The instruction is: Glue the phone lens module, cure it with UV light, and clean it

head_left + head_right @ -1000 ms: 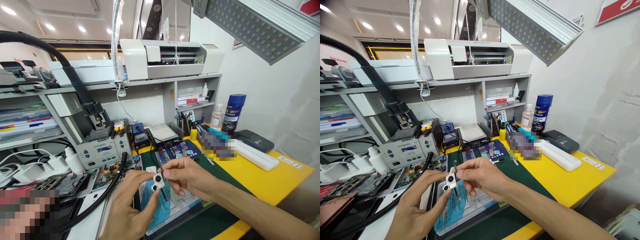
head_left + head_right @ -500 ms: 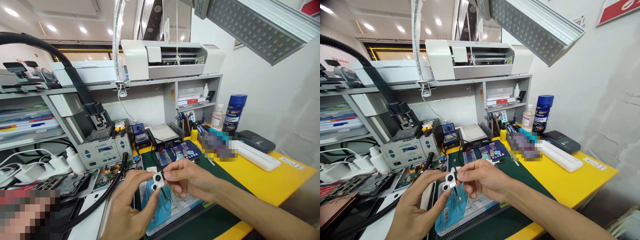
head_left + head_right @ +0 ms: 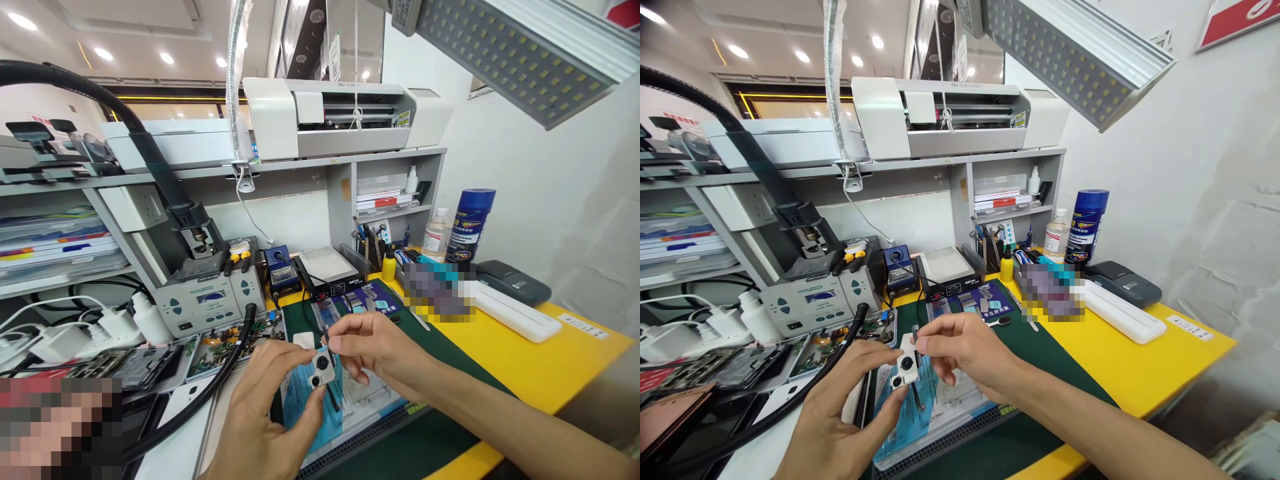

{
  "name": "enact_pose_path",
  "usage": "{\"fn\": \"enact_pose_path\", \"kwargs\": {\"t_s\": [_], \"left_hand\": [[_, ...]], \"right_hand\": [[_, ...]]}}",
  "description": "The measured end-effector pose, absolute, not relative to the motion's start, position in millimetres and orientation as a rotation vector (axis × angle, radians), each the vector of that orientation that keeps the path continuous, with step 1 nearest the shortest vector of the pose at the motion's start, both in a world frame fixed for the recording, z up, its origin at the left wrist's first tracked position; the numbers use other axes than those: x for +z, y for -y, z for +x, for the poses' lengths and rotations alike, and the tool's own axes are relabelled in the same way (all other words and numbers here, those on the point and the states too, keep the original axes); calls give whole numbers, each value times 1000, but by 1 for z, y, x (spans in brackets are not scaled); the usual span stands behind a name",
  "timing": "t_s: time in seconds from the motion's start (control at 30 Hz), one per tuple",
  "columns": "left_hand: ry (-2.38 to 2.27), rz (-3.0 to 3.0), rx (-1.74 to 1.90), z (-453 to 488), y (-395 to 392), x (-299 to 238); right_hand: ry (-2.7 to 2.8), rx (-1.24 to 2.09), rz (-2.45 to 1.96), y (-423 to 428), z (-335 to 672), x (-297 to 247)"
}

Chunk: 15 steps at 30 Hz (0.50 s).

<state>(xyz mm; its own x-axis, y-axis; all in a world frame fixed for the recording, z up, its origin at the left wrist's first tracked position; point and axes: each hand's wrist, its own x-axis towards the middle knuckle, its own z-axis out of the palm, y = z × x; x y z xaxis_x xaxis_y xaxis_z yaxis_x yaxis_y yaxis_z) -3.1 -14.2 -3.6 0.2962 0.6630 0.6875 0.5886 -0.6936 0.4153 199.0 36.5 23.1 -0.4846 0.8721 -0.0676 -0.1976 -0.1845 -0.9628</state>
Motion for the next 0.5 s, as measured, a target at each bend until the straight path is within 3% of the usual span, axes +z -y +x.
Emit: {"fn": "enact_pose_path", "kwargs": {"t_s": [0.5], "left_hand": [[-1370, 1947, 1457, -8, 7, -5]], "right_hand": [[1565, 1836, -862, -35, 204, 24]]}}
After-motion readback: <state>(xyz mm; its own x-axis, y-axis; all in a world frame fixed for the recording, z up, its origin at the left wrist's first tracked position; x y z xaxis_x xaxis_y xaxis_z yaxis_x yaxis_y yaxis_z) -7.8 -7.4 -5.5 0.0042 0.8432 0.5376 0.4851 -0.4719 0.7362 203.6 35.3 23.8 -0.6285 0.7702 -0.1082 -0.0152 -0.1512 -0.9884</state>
